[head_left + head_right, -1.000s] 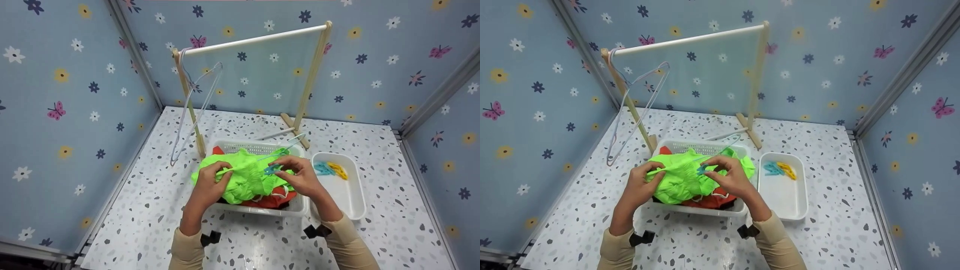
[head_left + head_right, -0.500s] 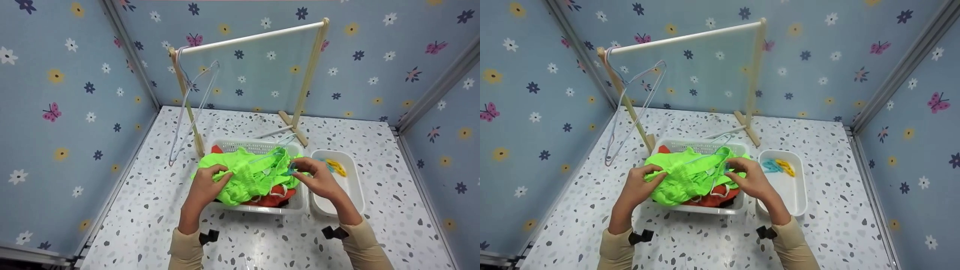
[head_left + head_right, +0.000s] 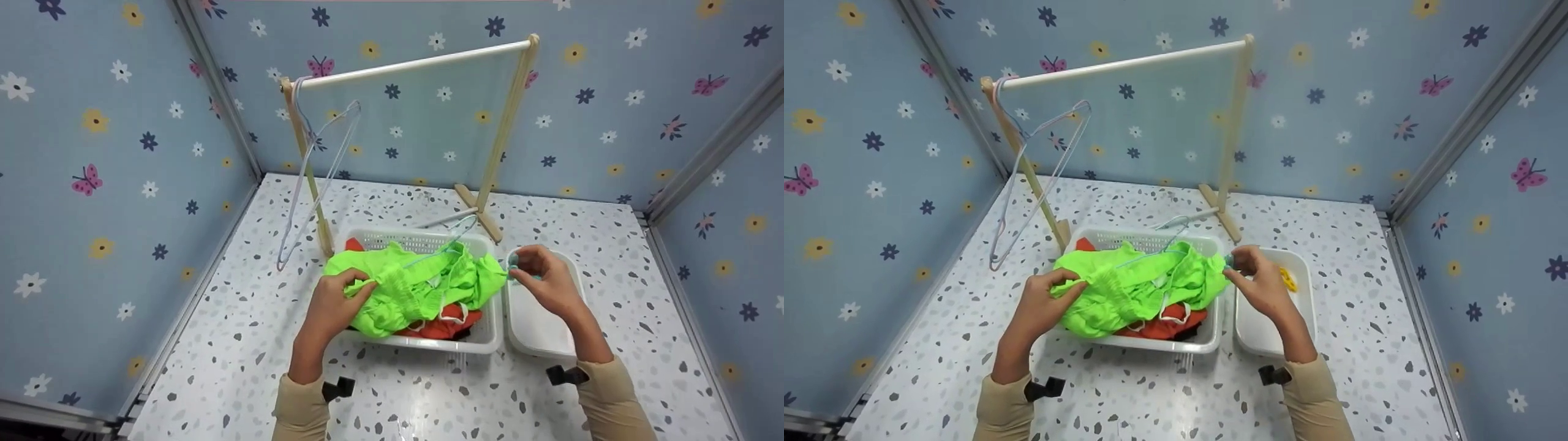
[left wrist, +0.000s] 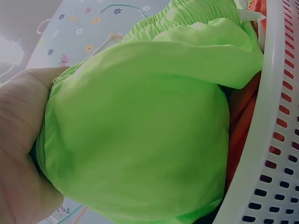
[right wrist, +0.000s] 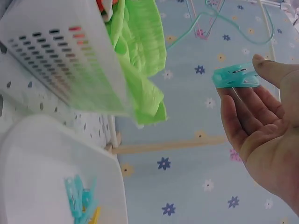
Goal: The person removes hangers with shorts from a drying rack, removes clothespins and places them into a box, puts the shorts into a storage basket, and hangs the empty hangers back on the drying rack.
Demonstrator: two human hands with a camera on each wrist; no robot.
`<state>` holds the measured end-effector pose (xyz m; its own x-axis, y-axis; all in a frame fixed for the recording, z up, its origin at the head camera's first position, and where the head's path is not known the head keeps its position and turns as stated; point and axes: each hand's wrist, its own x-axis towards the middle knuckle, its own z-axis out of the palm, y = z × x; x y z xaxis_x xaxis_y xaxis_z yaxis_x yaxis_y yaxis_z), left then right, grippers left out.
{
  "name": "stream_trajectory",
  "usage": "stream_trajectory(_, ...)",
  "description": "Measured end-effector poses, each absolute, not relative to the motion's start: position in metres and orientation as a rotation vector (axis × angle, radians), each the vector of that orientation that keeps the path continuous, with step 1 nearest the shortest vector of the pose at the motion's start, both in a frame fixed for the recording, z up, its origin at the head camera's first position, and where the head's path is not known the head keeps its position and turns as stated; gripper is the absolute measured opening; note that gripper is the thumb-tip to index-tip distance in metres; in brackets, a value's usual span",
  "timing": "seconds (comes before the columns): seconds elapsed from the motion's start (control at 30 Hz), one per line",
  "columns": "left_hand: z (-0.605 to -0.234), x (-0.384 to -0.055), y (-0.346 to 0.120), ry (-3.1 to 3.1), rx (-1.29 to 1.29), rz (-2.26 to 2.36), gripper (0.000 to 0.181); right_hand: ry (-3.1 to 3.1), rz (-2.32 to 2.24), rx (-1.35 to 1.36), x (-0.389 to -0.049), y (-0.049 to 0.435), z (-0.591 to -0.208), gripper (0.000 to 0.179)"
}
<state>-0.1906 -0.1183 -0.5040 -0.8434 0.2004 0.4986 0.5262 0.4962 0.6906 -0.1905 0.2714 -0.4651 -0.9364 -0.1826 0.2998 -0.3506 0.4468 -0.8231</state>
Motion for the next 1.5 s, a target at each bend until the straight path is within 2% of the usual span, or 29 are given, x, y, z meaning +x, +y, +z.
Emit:
stream_trajectory(0.27, -0.505, -0.189, -0.120, -2.401, -0.589, -1.290, 0.011, -2.587, 1.426, 0.328, -0.220, 0.312, -0.507, 0.032)
stream_trajectory(0.47, -0.504, -0.191, -0.121, -2.396, -0.590, -1.295, 0.012, -2.695, 1.305, 0.208, -0.240, 0.333, -0.520, 0.039)
stream_trajectory(0.7, -0.503, -0.190, -0.123, -2.403, -0.561, -1.309, 0.009, -2.822, 1.265, 0.066, -0.265, 0.356, -0.539, 0.038)
stream_trajectory(1.2, -0.501, -0.191, -0.124, -2.427, -0.566, -1.325, 0.011, -2.951, 1.324, -0.079, -0.288, 0.373, -0.565, 0.041)
stream_trajectory(1.5, -0.503, -0.192, -0.122, -2.417, -0.584, -1.328, 0.011, -2.996, 1.302, -0.167, -0.288, 0.376, -0.570, 0.043)
